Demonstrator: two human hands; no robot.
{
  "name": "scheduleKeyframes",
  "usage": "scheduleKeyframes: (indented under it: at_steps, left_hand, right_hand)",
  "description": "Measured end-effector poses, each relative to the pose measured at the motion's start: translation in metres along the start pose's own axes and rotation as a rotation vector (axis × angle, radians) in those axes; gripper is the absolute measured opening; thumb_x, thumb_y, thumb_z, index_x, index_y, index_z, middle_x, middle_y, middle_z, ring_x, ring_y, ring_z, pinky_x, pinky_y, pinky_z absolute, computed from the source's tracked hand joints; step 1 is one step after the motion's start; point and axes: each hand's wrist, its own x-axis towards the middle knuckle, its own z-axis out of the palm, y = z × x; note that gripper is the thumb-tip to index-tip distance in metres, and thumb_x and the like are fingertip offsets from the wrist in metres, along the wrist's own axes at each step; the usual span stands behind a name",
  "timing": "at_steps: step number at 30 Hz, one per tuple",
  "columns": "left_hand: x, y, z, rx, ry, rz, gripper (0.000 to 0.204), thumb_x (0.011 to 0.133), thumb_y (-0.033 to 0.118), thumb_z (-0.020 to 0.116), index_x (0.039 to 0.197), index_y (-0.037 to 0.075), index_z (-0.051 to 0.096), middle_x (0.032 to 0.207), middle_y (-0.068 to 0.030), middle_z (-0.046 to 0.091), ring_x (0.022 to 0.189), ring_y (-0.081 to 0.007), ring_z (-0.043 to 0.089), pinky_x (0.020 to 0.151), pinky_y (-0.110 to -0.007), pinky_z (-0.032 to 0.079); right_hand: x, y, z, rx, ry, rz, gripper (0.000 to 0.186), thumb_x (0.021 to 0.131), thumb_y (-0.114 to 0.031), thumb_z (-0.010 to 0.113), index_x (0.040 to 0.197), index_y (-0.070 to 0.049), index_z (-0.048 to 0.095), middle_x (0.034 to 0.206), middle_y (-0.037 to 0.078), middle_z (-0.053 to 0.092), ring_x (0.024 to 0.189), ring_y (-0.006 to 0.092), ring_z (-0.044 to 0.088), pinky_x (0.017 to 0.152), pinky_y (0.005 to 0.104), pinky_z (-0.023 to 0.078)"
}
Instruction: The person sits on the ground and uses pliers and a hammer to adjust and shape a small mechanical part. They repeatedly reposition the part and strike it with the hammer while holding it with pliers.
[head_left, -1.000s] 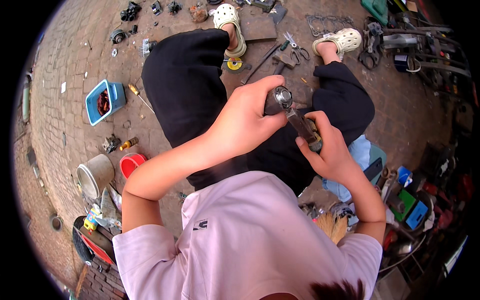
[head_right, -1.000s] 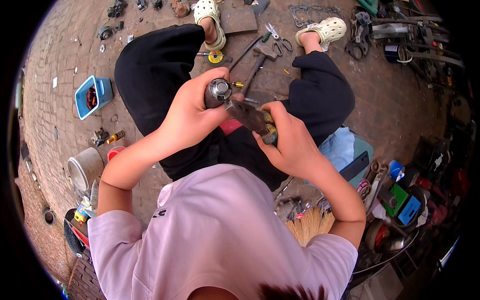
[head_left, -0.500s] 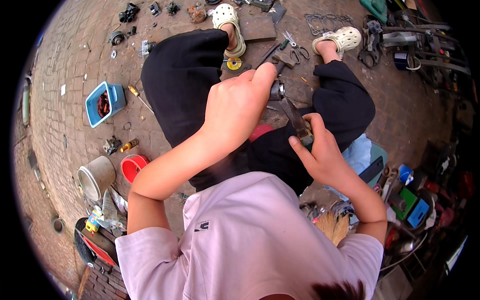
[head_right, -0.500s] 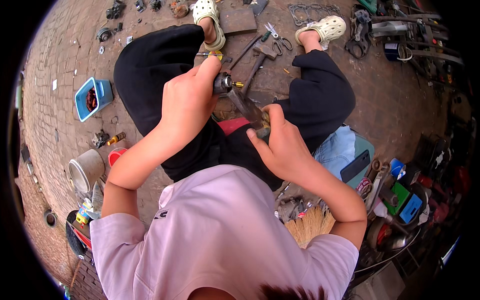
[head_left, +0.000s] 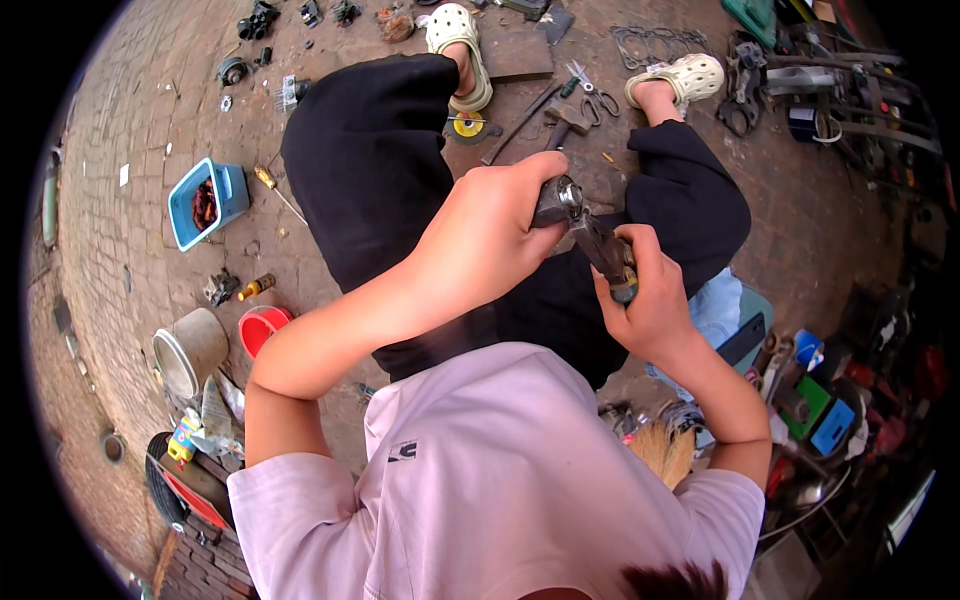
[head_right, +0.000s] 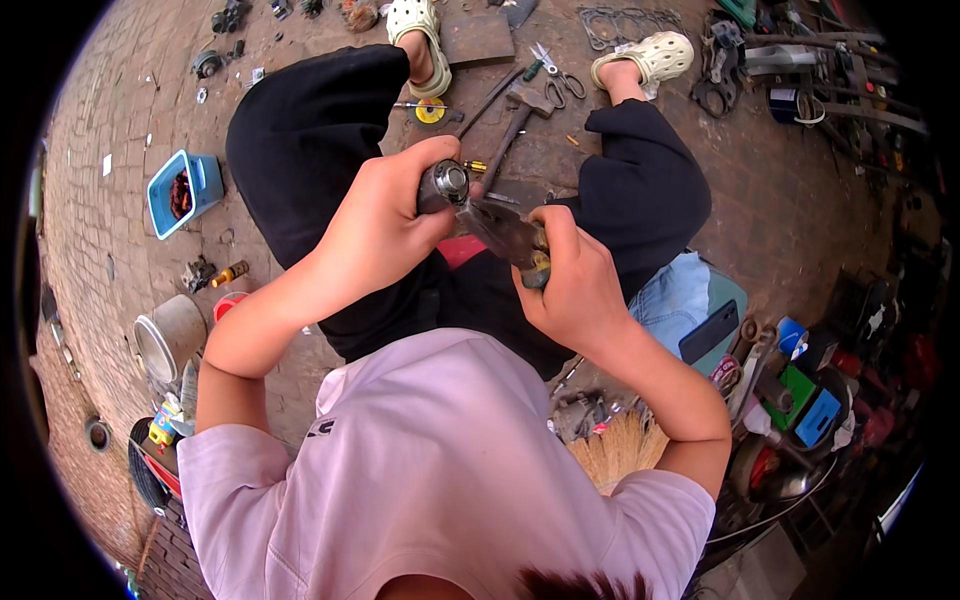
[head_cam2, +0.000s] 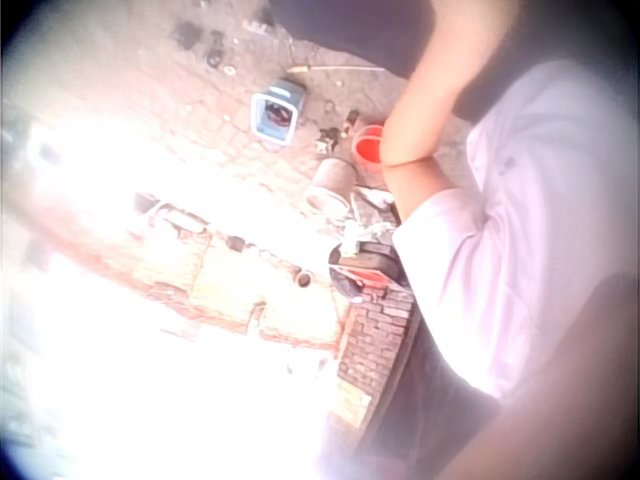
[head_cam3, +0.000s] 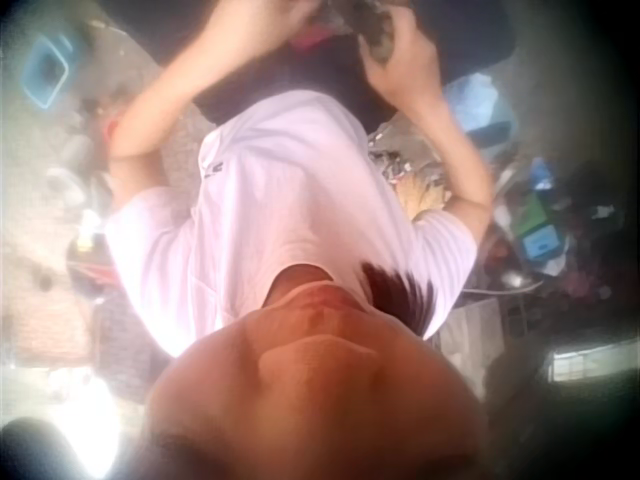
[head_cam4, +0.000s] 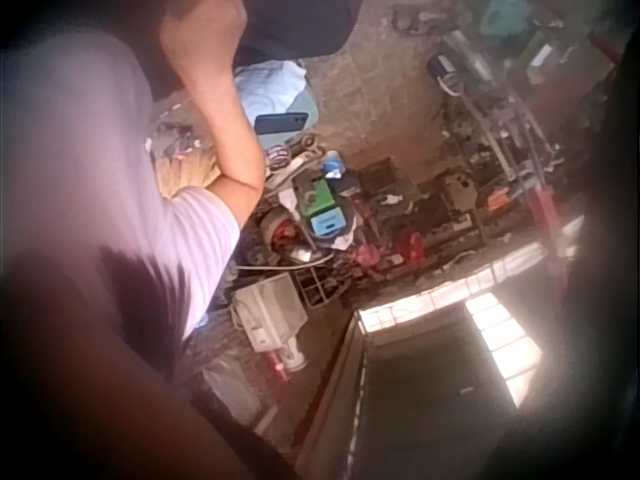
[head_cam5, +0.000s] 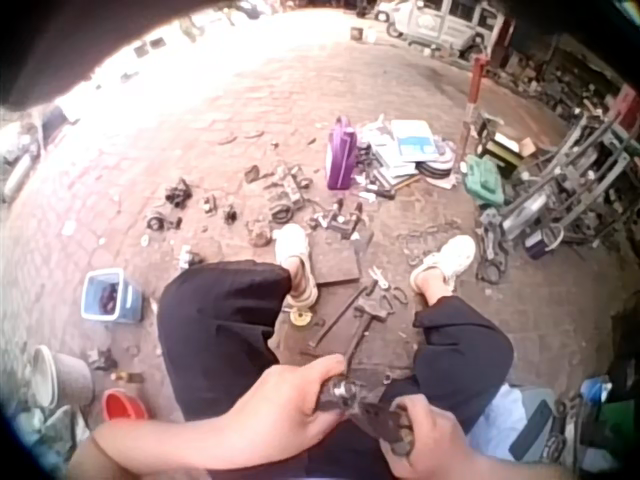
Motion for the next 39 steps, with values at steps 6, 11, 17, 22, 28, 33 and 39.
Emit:
scheduleKeyframes:
  at_steps: [6, 11, 17, 22, 28, 33, 39]
  left_hand:
    - [-0.001, -0.004, 0.006, -0.148, -0.006, -0.032, 0.020, 0.077, -0.005, 0.064, 0.095, -0.001, 0.057, 0.071, -0.0066, 0.059, 0.067, -0.0071, 0.050, 0.061, -0.026, 0.044]
    - [0.000, -0.004, 0.012, -0.387, -0.077, -0.143, 0.016, 0.080, -0.005, 0.064, 0.092, 0.000, 0.055, 0.068, -0.0039, 0.053, 0.066, -0.0045, 0.047, 0.058, -0.025, 0.042]
    - [0.010, -0.014, 0.014, 0.027, 0.218, 0.050, 0.025, 0.081, 0.003, 0.073, 0.088, 0.002, 0.049, 0.063, -0.0103, 0.051, 0.054, -0.0178, 0.049, 0.052, -0.030, 0.041]
    - [0.010, -0.012, 0.004, 0.221, 0.178, 0.097, 0.035, 0.073, 0.002, 0.070, 0.099, 0.004, 0.047, 0.073, -0.0186, 0.061, 0.075, -0.0408, 0.061, 0.061, -0.047, 0.047]
    - [0.006, -0.016, 0.000, 0.322, 0.168, 0.138, 0.039, 0.070, 0.002, 0.072, 0.099, 0.005, 0.046, 0.076, -0.0165, 0.061, 0.075, -0.0397, 0.062, 0.062, -0.047, 0.048]
    - [0.006, -0.012, -0.001, 0.418, 0.167, 0.186, 0.041, 0.068, 0.001, 0.073, 0.098, 0.006, 0.045, 0.078, -0.0150, 0.061, 0.075, -0.0391, 0.062, 0.059, -0.047, 0.049]
    - [0.006, -0.014, -0.001, 0.497, 0.181, 0.214, 0.039, 0.068, -0.001, 0.069, 0.097, 0.006, 0.045, 0.077, -0.0146, 0.060, 0.073, -0.0389, 0.062, 0.057, -0.046, 0.049]
  right_hand:
    - [-0.002, 0.007, 0.004, -0.029, 0.022, -0.032, 0.044, 0.071, 0.000, 0.071, 0.108, 0.001, 0.048, 0.081, 0.019, 0.060, 0.074, 0.0387, 0.063, 0.064, 0.0404, 0.050]
    - [0.003, 0.011, 0.001, -0.061, 0.011, -0.033, 0.044, 0.073, -0.001, 0.072, 0.109, 0.001, 0.048, 0.087, 0.020, 0.061, 0.077, 0.0401, 0.062, 0.066, 0.0405, 0.050]
    - [0.004, -0.001, -0.002, 0.389, -0.245, 0.221, 0.035, 0.091, -0.014, 0.064, 0.116, 0.003, 0.046, 0.098, 0.020, 0.064, 0.093, 0.0348, 0.065, 0.081, 0.0374, 0.049]
    - [-0.002, -0.004, -0.003, 0.451, -0.272, 0.252, 0.041, 0.094, -0.020, 0.062, 0.121, 0.004, 0.044, 0.104, 0.021, 0.063, 0.100, 0.0349, 0.063, 0.087, 0.0384, 0.047]
    - [-0.001, -0.008, -0.011, 0.406, -0.301, 0.285, 0.045, 0.094, -0.023, 0.061, 0.125, 0.005, 0.042, 0.109, 0.024, 0.061, 0.104, 0.0366, 0.060, 0.090, 0.0387, 0.045]
    - [0.000, -0.011, -0.015, 0.371, -0.286, 0.250, 0.046, 0.094, -0.023, 0.060, 0.126, 0.005, 0.042, 0.109, 0.024, 0.062, 0.104, 0.0366, 0.061, 0.091, 0.0389, 0.045]
    - [0.003, -0.009, -0.015, 0.361, -0.324, 0.294, 0.045, 0.094, -0.022, 0.060, 0.125, 0.006, 0.043, 0.105, 0.023, 0.064, 0.102, 0.0372, 0.062, 0.089, 0.0397, 0.046]
